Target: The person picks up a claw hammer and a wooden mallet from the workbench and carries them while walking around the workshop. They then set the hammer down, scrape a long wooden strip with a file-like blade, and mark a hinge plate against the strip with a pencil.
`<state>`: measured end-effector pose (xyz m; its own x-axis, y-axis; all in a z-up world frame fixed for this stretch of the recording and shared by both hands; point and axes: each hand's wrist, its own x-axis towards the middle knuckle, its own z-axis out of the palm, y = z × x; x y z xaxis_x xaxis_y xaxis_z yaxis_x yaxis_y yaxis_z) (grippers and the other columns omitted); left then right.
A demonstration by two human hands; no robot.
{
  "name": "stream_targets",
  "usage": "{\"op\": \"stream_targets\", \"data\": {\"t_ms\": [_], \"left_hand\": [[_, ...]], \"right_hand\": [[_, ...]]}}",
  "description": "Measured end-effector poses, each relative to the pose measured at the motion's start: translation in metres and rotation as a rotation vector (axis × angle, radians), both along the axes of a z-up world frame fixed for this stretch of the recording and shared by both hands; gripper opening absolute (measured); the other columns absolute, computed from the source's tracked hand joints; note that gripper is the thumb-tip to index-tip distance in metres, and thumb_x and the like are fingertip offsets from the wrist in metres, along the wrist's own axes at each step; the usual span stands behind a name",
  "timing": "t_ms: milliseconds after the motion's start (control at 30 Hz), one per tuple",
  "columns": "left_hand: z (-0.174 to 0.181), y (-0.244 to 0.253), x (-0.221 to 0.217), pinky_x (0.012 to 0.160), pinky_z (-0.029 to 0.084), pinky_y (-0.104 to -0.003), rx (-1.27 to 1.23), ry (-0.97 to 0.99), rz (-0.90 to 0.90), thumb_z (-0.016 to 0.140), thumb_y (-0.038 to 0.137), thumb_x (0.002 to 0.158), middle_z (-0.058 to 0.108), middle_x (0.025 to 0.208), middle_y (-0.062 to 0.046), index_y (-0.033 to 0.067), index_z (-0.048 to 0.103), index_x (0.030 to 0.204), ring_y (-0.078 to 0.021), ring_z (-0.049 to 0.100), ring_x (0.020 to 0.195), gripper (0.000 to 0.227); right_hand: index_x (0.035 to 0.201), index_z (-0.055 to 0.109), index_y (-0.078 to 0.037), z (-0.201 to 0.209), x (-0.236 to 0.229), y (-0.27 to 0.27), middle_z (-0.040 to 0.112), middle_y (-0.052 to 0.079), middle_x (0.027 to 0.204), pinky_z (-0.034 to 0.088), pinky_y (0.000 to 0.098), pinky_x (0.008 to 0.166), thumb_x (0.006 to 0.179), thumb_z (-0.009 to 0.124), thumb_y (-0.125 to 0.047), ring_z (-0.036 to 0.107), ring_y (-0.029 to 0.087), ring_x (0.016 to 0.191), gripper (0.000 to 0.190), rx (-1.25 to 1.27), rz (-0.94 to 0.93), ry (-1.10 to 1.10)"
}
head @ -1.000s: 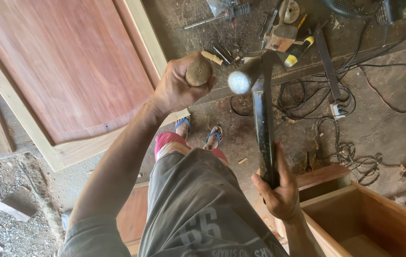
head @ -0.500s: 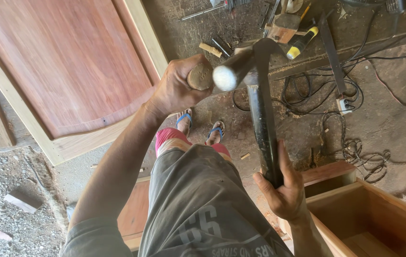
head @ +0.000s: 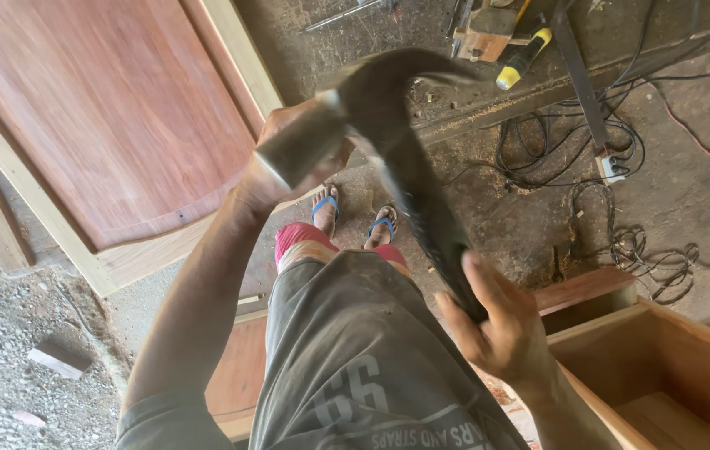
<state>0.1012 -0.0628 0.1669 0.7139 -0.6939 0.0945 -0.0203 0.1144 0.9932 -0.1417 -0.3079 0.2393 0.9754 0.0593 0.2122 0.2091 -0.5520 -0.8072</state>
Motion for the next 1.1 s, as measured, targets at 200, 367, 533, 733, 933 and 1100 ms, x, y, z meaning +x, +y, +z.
{"op": "stream_targets", "data": {"t_ms": [200,367,533,733,933,1100], "left_hand": [[-0.022,0.013,-0.004,0.082,0.065,-0.027,0.215,-0.370,0.058,0.077,0.010,0.096,0.073,0.106,-0.006,0.0055,0.065,0.116,-0.0161,0.077,0.095,0.024],[-0.064,0.029,-0.013,0.093,0.063,-0.032,-0.173,0.259,-0.017,0.074,0.012,0.097,0.069,0.115,-0.008,0.0053,0.062,0.121,-0.0176,0.072,0.105,0.028],[-0.063,0.034,-0.013,0.107,0.060,-0.040,-0.661,1.039,-0.097,0.070,0.013,0.098,0.063,0.128,-0.011,0.0051,0.059,0.128,-0.0195,0.067,0.119,0.033],[-0.041,0.026,-0.012,0.087,0.060,-0.035,0.224,-0.251,0.100,0.079,0.019,0.097,0.070,0.121,-0.008,0.0088,0.063,0.128,-0.0198,0.070,0.104,0.037],[-0.055,0.038,-0.015,0.084,0.059,-0.033,0.308,-0.083,0.090,0.077,0.025,0.098,0.073,0.120,-0.009,0.0063,0.066,0.126,-0.0201,0.070,0.100,0.035],[-0.101,0.052,-0.012,0.107,0.054,-0.032,-0.183,0.287,-0.031,0.077,0.027,0.099,0.063,0.134,-0.005,0.0059,0.055,0.137,-0.0165,0.061,0.124,0.049]], "right_hand": [[0.152,0.045,-0.007,0.003,0.011,-0.007,0.065,0.012,0.079,0.052,0.0349,0.053,0.091,0.076,-0.010,0.064,0.019,0.061,0.069,-0.111,-0.008,0.193],[0.147,0.045,-0.009,0.013,0.001,-0.005,0.062,0.011,0.086,0.049,0.0340,0.058,0.097,0.074,-0.013,0.061,0.020,0.067,0.058,-0.063,-0.003,0.001],[0.135,0.056,-0.008,0.002,0.015,-0.006,0.061,0.012,0.079,0.050,0.0356,0.049,0.091,0.077,-0.013,0.060,0.020,0.056,0.049,-0.176,0.011,0.124],[0.147,0.052,-0.009,0.013,0.009,-0.008,0.063,0.012,0.083,0.051,0.0339,0.049,0.092,0.075,-0.015,0.064,0.019,0.060,0.060,-0.104,0.019,0.111],[0.145,0.052,-0.006,0.011,0.021,-0.011,0.061,0.012,0.079,0.049,0.0361,0.047,0.093,0.075,-0.014,0.061,0.021,0.055,0.057,-0.183,0.055,0.046],[0.146,0.055,-0.010,0.007,0.017,-0.014,0.061,0.010,0.078,0.049,0.0337,0.048,0.091,0.076,-0.016,0.059,0.019,0.054,0.059,-0.173,0.062,0.109]]}}
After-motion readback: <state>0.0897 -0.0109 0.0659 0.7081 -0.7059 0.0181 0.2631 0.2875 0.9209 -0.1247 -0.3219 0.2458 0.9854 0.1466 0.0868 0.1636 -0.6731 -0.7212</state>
